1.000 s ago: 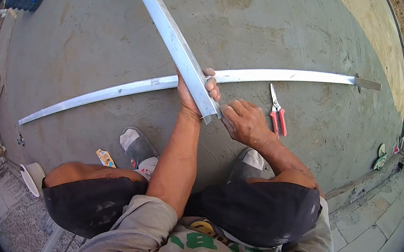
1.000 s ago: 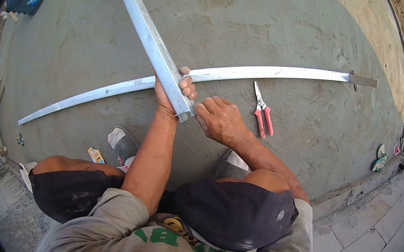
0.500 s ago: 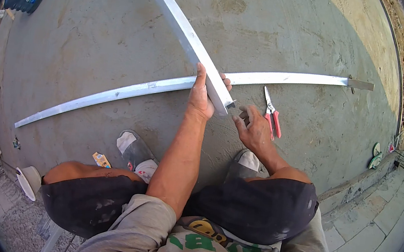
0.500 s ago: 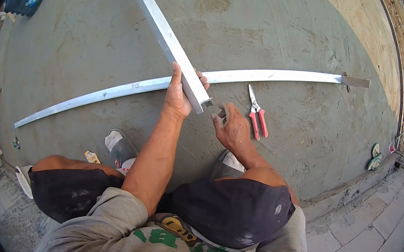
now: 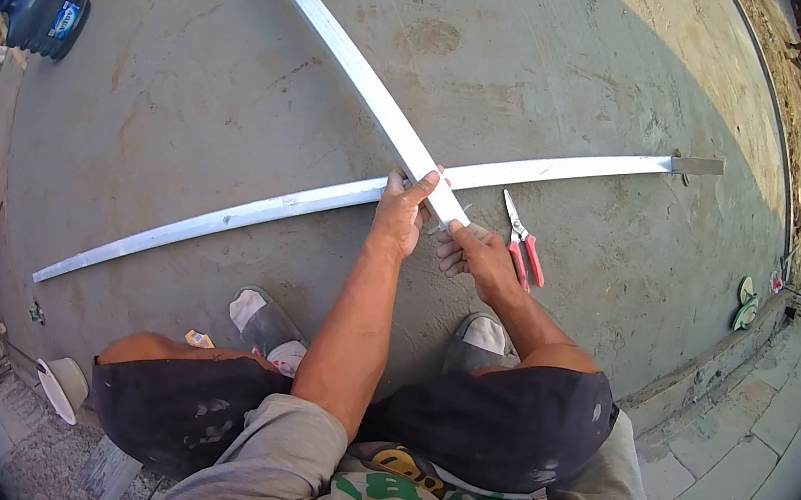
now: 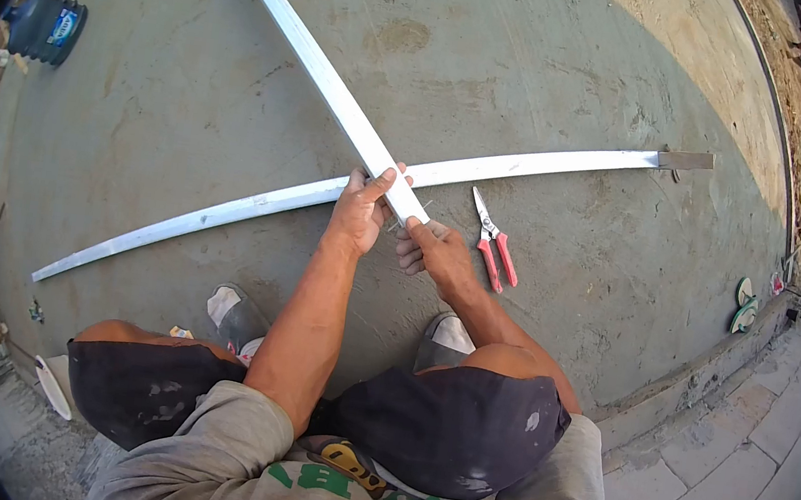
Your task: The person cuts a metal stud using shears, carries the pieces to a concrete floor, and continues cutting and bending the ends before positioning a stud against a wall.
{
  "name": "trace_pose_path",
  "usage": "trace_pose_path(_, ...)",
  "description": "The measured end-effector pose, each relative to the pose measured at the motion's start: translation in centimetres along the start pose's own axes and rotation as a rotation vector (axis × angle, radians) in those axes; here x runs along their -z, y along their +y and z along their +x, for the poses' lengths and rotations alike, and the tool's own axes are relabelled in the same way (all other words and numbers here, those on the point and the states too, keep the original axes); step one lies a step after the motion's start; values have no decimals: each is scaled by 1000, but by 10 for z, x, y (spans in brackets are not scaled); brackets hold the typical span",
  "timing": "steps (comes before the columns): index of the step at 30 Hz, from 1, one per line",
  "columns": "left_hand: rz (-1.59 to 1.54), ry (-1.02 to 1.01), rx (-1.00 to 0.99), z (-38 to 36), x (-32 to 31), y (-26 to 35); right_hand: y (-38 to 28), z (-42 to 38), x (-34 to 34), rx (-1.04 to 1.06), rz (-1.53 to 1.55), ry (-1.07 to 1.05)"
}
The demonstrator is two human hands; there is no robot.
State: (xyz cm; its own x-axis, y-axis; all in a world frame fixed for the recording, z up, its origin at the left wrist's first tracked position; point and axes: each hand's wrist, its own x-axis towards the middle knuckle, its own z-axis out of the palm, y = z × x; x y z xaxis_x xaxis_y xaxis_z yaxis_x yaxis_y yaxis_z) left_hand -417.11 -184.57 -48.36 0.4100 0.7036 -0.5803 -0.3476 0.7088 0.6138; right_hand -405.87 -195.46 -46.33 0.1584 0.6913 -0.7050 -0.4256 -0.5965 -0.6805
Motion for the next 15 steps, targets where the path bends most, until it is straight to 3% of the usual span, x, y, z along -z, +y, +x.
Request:
trace_pose_path(10,40,-35,70,11,5,-6,-7,7,5,-83,25,75)
trace_pose_path(15,98,-92,58,4,-12,-4,-18,9,11,-4,-43,87)
